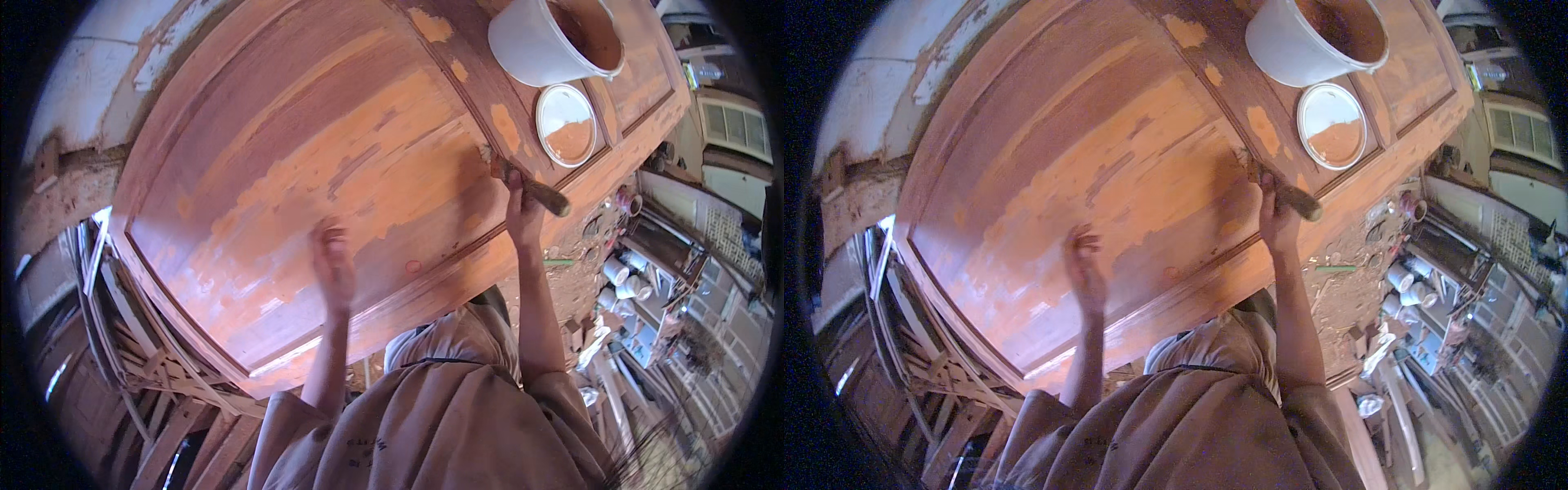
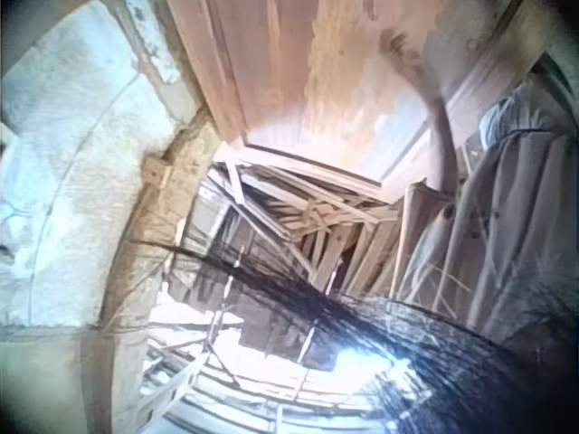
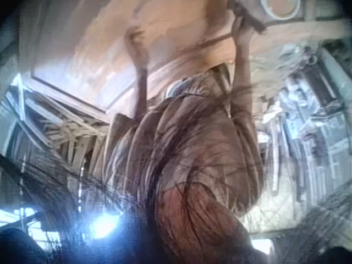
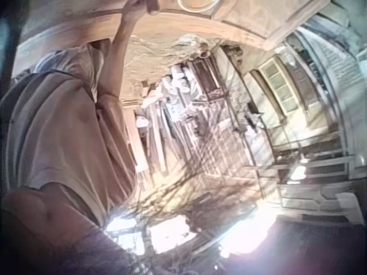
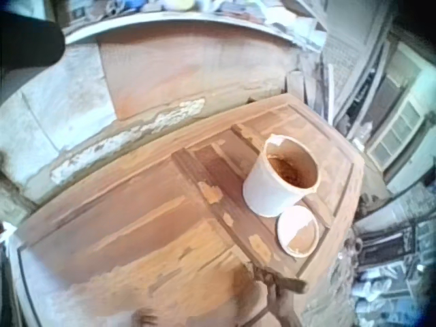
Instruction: The person sands the surface of a wooden door using a hand sander, then dips a brush into a bucket and applies a liquid to the door surface.
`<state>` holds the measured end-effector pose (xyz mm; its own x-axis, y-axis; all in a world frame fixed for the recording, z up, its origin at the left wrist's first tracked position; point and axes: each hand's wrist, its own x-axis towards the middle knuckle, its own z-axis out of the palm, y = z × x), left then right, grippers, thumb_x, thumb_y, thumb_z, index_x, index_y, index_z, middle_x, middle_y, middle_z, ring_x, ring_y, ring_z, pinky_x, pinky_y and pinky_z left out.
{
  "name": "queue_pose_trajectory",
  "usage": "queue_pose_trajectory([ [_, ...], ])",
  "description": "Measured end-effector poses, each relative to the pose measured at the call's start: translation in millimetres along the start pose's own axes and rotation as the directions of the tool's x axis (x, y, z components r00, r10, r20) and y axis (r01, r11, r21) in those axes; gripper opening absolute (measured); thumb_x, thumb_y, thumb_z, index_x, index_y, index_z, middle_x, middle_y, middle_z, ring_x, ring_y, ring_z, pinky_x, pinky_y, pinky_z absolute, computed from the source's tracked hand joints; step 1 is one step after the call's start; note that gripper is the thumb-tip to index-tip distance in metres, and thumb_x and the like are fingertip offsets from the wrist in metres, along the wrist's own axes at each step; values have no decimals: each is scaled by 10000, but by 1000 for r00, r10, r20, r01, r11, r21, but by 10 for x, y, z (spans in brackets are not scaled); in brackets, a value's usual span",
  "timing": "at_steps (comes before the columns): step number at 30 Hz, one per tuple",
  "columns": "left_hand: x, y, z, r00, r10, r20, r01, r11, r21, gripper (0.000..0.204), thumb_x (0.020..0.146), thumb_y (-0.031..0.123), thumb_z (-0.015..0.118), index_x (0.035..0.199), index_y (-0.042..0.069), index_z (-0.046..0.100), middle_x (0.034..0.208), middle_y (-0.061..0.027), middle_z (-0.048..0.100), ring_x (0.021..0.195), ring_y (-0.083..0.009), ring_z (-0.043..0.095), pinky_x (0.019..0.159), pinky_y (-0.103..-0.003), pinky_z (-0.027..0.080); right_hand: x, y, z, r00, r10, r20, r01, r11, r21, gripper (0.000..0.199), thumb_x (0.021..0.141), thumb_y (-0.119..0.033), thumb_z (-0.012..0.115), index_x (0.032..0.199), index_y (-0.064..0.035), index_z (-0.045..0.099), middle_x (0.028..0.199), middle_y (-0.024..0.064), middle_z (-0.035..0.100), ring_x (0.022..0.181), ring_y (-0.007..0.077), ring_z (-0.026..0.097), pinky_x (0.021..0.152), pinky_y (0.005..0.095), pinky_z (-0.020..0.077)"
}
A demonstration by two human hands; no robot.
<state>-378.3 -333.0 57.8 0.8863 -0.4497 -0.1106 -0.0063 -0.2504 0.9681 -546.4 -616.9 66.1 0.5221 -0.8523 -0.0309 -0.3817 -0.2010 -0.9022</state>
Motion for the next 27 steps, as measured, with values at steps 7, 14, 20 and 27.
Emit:
queue_pose_trajectory([
  [7,-470,-785,-1330,852,102,-514,167,876,451,336,1017,225,486,1236,-27,532,1198,-160,594,1105,-264,565,962,-364,432,381,177,-158,971,33,238,-51,996,70,351,1026,-186,489,1254,75,545,1155,130,623,1074,166,591,946,319,501],
  [14,-527,-1040,-1543,785,217,-580,163,831,532,360,999,214,515,1261,-32,503,1276,-202,555,1176,-322,539,1013,-404,414,569,224,-190,947,-48,319,105,981,-163,307,1029,-155,470,1227,59,567,1110,129,651,1028,166,617,877,316,519],
  [20,-525,-1145,-1511,813,146,-563,173,864,473,413,1009,262,495,1292,-36,470,1243,-202,545,1103,-302,551,961,-392,433,513,-17,1,920,-163,355,294,888,-354,243,966,-100,540,1159,14,632,1092,217,671,967,330,671,859,343,524],
  [27,-521,-1128,-1509,831,124,-543,144,894,424,451,1013,332,480,1283,-29,481,1136,-157,553,999,-257,541,916,-379,433,191,-46,273,910,-180,373,392,667,-634,655,778,49,559,1413,-70,448,1321,191,559,1109,376,603,925,407,506],
])
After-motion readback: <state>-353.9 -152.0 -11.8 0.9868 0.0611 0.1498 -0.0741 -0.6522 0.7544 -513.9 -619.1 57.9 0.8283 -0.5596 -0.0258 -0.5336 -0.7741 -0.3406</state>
